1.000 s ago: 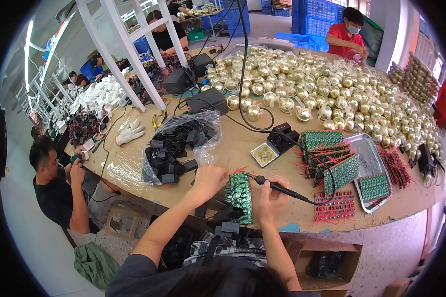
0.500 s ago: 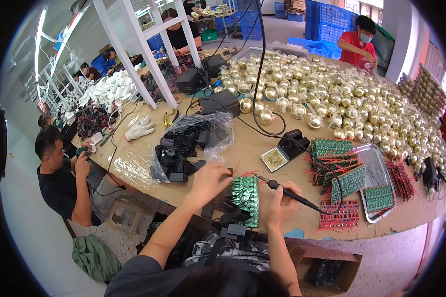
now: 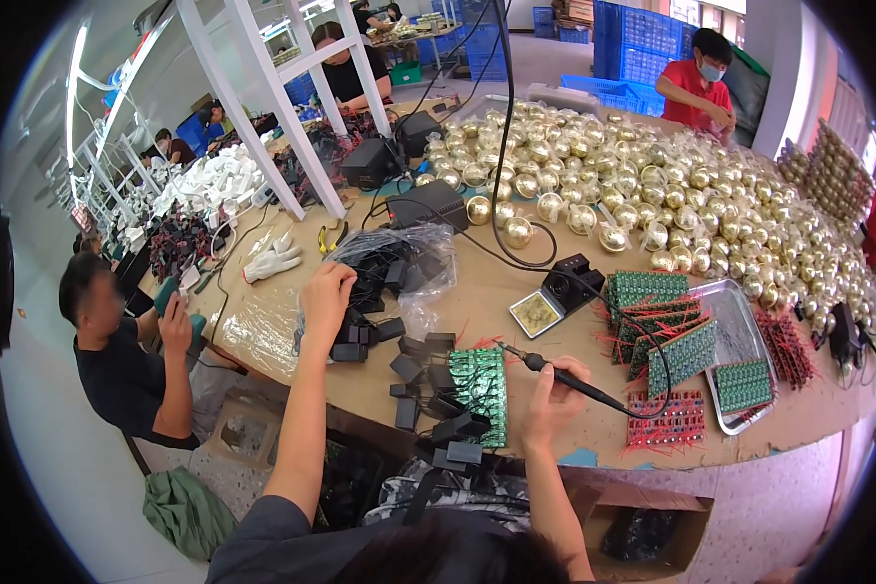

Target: Soldering electronic components onto small green circuit boards at a factory workbench.

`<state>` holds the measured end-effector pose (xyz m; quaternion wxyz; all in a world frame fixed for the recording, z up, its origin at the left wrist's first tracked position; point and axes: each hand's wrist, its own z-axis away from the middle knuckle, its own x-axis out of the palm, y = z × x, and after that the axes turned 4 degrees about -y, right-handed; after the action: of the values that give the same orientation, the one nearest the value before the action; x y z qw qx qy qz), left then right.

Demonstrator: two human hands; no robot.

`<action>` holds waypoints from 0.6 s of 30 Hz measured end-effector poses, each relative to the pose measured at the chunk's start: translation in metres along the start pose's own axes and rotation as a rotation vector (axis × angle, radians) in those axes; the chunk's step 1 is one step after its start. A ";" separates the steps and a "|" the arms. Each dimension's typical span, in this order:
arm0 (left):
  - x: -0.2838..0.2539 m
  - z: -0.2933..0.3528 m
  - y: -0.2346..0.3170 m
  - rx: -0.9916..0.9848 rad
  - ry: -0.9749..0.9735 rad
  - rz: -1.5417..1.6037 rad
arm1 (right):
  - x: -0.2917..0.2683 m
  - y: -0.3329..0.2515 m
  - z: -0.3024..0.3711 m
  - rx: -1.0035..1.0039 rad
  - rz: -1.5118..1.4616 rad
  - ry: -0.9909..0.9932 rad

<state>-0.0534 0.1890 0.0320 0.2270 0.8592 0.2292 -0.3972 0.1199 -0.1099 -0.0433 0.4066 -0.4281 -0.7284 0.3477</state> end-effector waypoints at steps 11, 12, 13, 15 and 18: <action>-0.019 -0.016 0.002 -0.220 0.400 0.343 | -0.002 0.005 0.000 -0.002 0.001 -0.006; -0.024 -0.014 0.004 -0.244 0.455 0.485 | -0.001 0.003 0.000 -0.004 -0.001 -0.007; -0.029 -0.012 0.005 -0.215 0.455 0.605 | 0.000 0.002 0.000 -0.006 -0.004 -0.009; -0.039 -0.010 0.013 -0.262 0.402 0.676 | -0.001 0.002 -0.001 0.000 -0.004 -0.006; -0.034 0.000 0.026 -0.351 0.203 0.818 | -0.004 0.002 -0.001 0.003 -0.006 0.000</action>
<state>-0.0582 0.1612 0.0643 0.4836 0.8623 -0.0438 -0.1437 0.1225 -0.1121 -0.0461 0.4081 -0.4253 -0.7292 0.3476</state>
